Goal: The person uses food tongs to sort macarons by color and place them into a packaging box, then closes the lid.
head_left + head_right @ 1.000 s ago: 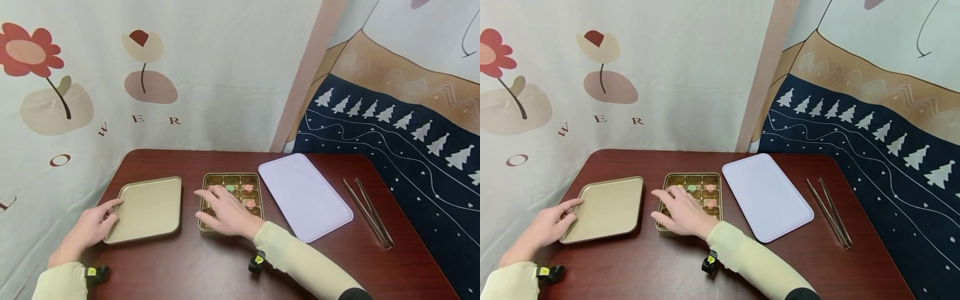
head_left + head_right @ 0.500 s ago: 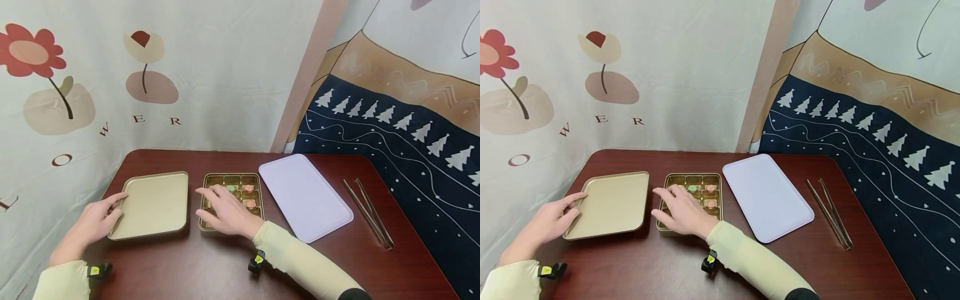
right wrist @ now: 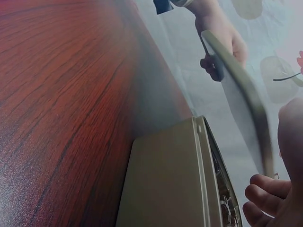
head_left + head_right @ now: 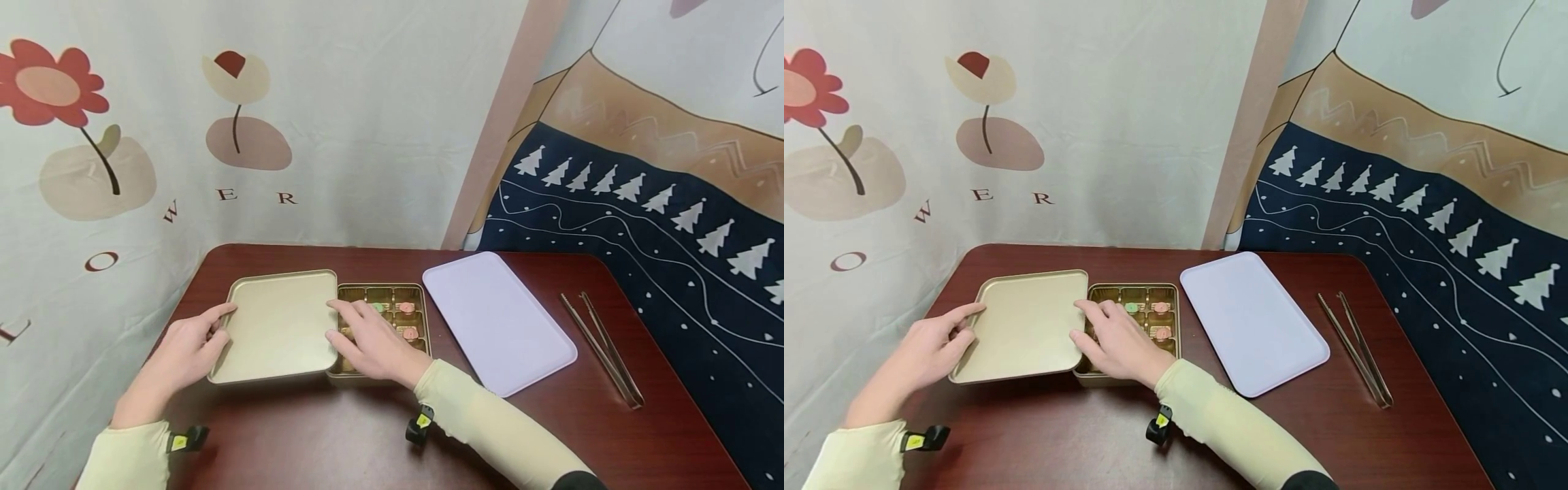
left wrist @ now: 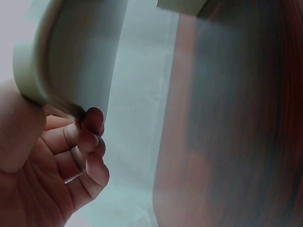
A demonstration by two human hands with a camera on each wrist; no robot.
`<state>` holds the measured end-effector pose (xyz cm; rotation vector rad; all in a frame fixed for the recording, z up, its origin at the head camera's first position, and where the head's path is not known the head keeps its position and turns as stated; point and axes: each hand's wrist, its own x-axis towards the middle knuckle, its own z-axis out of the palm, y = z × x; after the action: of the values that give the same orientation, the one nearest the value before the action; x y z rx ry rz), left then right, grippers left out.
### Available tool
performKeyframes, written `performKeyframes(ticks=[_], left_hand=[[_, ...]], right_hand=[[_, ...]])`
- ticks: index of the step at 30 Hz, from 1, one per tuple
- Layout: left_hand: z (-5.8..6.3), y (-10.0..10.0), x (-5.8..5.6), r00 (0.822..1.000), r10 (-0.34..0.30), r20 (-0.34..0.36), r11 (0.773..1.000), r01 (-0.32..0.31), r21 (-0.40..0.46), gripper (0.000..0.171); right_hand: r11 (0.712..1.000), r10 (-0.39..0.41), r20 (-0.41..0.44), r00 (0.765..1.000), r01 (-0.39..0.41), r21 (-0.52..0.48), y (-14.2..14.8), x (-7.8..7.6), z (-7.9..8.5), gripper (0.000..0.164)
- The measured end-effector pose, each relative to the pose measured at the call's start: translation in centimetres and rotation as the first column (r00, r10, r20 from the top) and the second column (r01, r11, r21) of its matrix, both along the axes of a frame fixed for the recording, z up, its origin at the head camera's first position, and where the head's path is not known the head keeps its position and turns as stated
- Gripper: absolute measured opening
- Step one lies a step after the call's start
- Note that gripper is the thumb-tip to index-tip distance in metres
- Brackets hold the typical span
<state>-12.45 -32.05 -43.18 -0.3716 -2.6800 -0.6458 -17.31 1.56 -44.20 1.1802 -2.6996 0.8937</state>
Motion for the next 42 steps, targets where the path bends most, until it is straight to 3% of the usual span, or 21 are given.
performKeyframes(ticks=[6,18,27,42], left_hand=[[0.6,1.7,0.2,1.000,0.005,0.010,1.000,-0.005,0.028,0.041],[0.3,2.2,0.0,1.000,-0.029,0.011,0.998,0.028,0.054,0.040],[0.3,3.8,-1.0,0.996,-0.066,0.059,0.995,0.061,0.081,0.039],[0.3,8.7,-3.2,0.983,-0.153,0.097,0.984,0.142,0.113,0.040]], right_hand=[[1.000,-0.008,0.005,1.000,0.008,-0.003,-0.1,-0.1,0.1,0.055],[0.999,-0.040,0.012,0.999,0.040,-0.006,0.4,-0.4,0.3,0.052],[0.997,-0.075,0.021,0.997,0.075,0.002,2.7,-0.6,0.5,0.053],[0.991,-0.133,-0.014,0.991,0.132,-0.030,8.3,-1.1,0.3,0.049]])
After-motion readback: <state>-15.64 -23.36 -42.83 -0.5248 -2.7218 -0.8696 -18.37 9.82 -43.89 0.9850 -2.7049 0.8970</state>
